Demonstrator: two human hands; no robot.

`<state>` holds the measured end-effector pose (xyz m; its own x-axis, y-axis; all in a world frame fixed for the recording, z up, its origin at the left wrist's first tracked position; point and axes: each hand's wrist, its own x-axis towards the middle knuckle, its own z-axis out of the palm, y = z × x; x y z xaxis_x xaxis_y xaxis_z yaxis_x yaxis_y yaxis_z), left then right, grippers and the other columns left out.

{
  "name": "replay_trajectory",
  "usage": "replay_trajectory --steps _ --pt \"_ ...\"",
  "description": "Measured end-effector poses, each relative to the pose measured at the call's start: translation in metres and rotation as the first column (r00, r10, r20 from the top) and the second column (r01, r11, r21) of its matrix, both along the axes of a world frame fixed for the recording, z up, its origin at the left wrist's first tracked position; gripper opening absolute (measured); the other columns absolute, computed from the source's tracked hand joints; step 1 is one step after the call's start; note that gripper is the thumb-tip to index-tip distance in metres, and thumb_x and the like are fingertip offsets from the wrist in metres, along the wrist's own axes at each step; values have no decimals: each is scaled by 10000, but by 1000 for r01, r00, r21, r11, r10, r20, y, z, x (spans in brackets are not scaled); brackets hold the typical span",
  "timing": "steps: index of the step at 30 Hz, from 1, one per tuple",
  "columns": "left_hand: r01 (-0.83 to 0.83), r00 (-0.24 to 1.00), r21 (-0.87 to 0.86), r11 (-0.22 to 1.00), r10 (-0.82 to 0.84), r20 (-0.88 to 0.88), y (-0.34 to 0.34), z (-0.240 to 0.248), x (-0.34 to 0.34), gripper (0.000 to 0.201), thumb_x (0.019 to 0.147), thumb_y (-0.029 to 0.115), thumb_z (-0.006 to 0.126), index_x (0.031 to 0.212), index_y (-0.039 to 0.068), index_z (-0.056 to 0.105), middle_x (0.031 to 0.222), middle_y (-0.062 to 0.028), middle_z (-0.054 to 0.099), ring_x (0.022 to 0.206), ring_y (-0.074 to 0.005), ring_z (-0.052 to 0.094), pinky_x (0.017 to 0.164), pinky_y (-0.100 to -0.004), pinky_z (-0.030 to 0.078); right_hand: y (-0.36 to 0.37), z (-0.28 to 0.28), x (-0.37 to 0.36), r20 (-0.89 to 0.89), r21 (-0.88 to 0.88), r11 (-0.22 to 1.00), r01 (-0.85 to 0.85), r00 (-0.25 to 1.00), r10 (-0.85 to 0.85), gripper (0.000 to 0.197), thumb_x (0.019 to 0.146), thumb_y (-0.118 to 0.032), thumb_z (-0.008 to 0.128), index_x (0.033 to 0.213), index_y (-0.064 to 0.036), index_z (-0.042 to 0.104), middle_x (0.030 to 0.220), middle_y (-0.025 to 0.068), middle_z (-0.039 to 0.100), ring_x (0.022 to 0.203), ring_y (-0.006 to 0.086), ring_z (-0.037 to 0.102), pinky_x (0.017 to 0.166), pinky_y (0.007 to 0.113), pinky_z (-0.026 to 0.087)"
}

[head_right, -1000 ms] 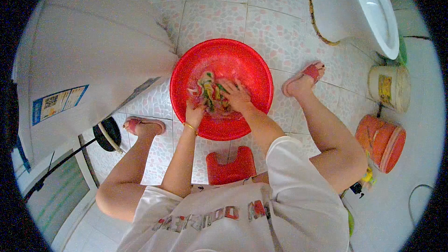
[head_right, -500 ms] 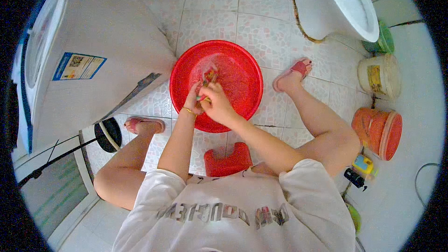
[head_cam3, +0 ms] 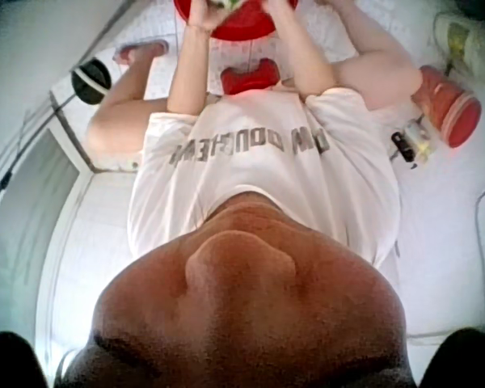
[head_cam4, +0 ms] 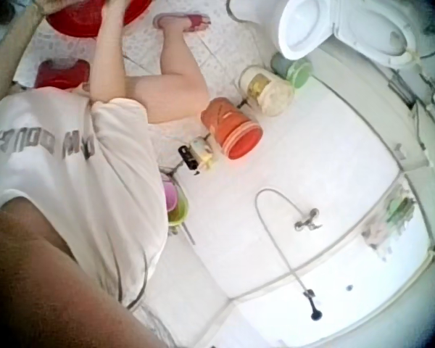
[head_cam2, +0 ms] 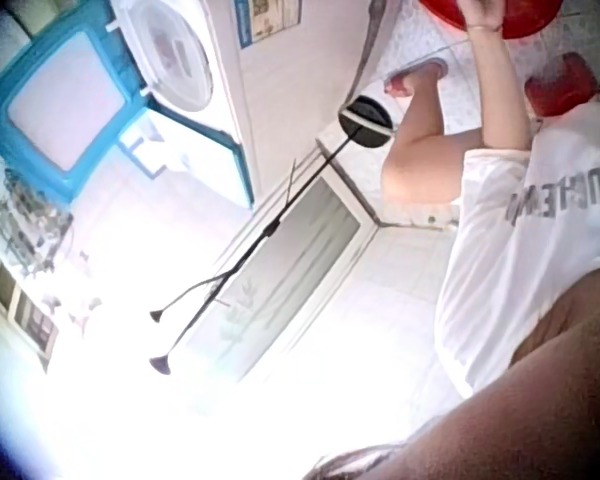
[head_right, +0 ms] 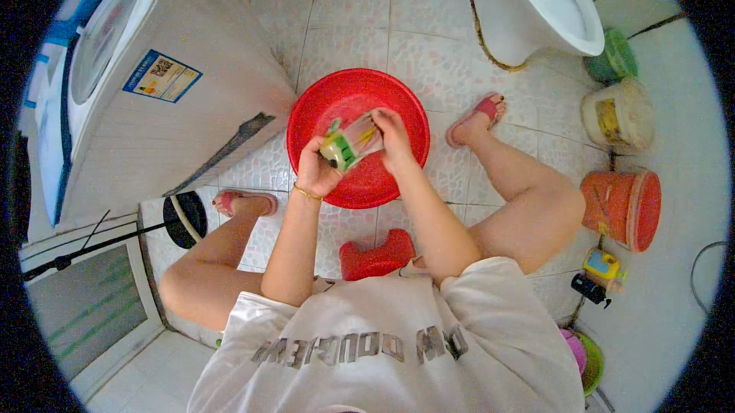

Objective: The person washes a cloth in a red bucket by hand, wipes different parts of the washing machine's exterior, and then rinses the cloth again. They open the lids of the machine, place the cloth into the spin-dryer tub, and secure the inner and outer covers.

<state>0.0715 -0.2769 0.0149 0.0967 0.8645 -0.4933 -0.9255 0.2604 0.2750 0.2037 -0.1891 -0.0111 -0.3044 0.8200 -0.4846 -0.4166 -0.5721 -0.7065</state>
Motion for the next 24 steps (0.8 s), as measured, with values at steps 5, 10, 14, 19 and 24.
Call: replay_trajectory --steps 5,10,14,19,24 --pt "-38 979 20 999 33 203 3 7 7 431 869 276 345 1201 32 470 1166 -128 540 1035 -259 543 846 -396 471 -24 1 -8 -440 -277 954 -119 898 -16 444 830 -418 557 1089 -59 521 1118 120 546 1045 251 523 897 394 427" --pt "-45 983 -57 997 55 176 -7 -21 -5 477 857 294 353 1216 -4 447 1194 -163 516 1078 -285 521 870 -408 466 -3 14 -15 -656 -266 942 -206 755 -20 342 871 -326 514 1092 -66 537 1105 132 563 1076 259 506 961 405 380" --pt "91 996 -56 994 -92 -14 -24 -41 -11 468 872 345 368 1213 38 456 1187 -149 515 1075 -267 523 897 -464 441 5 25 -18 -458 -64 982 -179 879 130 229 874 -220 531 1023 -46 540 927 111 588 974 256 562 874 358 438" --pt "185 966 -98 978 -163 203 -22 -37 2 498 881 455 393 1281 159 386 1189 -120 498 1088 -284 512 957 -519 384 -28 61 -37 219 349 741 -574 818 531 123 841 -135 595 892 -26 569 632 -2 500 658 97 530 670 267 446" --pt "-181 944 252 951 96 314 -11 -53 0 457 893 461 382 1142 94 492 1060 -122 577 1019 -260 552 921 -428 428 -46 67 -28 534 589 412 -695 717 447 126 799 -132 632 845 -23 590 649 -9 534 616 59 471 584 235 402"
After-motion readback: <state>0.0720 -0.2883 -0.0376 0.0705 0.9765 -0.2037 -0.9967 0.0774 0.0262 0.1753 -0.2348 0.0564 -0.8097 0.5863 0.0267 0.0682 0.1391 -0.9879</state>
